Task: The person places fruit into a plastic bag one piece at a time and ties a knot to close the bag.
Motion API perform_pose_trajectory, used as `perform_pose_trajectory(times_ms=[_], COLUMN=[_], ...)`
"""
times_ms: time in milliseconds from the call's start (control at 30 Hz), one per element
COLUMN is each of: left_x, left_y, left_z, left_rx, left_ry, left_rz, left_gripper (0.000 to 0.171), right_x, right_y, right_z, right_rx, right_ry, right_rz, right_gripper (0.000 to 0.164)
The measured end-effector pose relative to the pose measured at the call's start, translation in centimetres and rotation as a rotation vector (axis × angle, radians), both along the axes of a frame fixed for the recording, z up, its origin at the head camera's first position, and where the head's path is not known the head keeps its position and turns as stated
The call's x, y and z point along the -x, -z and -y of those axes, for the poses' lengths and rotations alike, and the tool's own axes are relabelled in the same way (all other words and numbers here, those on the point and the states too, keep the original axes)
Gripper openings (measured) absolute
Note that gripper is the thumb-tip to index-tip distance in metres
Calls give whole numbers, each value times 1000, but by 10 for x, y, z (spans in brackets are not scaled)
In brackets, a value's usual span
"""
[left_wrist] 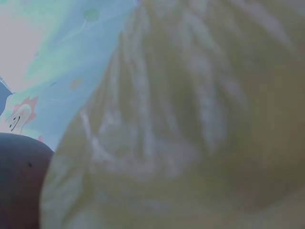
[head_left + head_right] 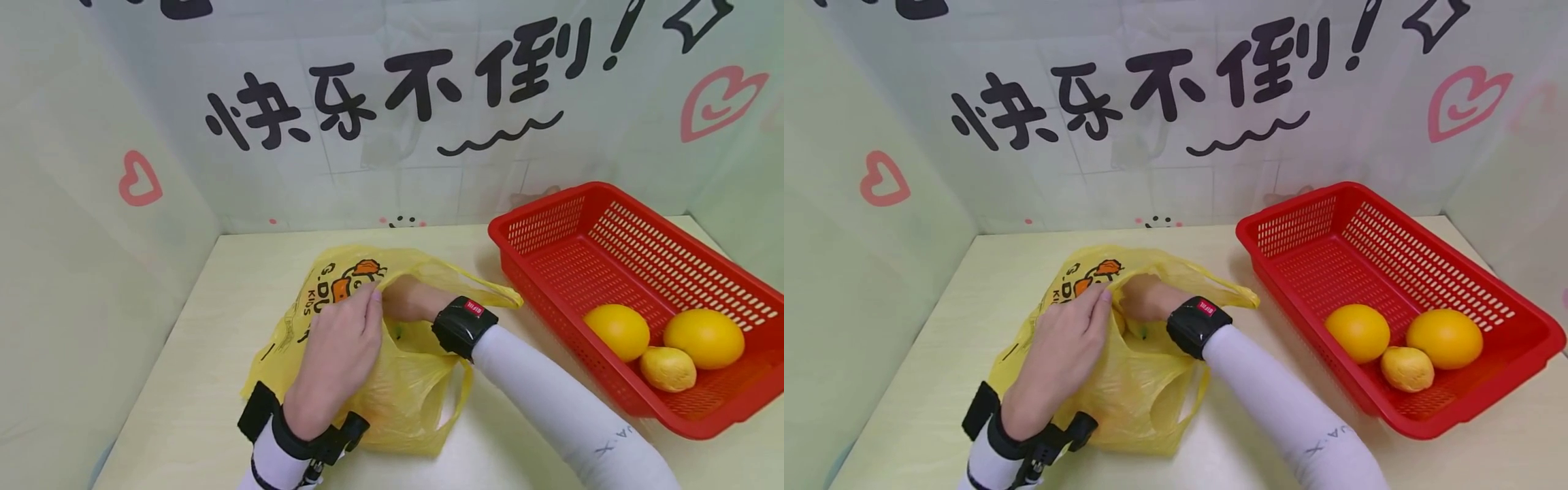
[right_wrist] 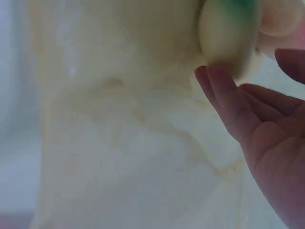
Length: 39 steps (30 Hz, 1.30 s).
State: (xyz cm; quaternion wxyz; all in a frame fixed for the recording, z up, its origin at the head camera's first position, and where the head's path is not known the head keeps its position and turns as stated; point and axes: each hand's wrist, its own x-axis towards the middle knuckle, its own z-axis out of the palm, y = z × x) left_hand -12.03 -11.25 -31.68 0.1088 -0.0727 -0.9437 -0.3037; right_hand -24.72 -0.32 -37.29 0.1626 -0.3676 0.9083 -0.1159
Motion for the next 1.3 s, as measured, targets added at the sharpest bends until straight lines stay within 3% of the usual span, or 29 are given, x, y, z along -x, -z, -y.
perform_pose_trajectory(times_ms=[133,233,367,500,667,800,1067,1300], left_x=[-1,-1,0,0,0,0,-1,0], left_y=[0,-1,-2,-3,-3,-3,-2,-1], left_z=[1,0,0,1,1,0,-1,-2], left_rx=[-3,-6,2,2,-3,-5,9,0], left_ry=[-3,1,2,-12,-15,-12,-11,-3], left_rz=[0,6,12,24,25,27,32,36], left_gripper=[27,26,27,27,28,27,27,30], right_x=[-12,-18,-21,-26,-33,-36,-37,-30], right_y=[-19,-38,-61,-83,-109,-124,-134,-126], right_z=[-18,-32,-48,-63,-89,-113,-172,-223], right_rx=[2,-23,-56,-59,-51,-45,-12,-45], right_ry=[38,-8,-45,0,65,162,327,417], right_rz=[-4,-20,36,74,60,37,-55,-31], right_gripper=[31,35,42,40,31,27,29,40])
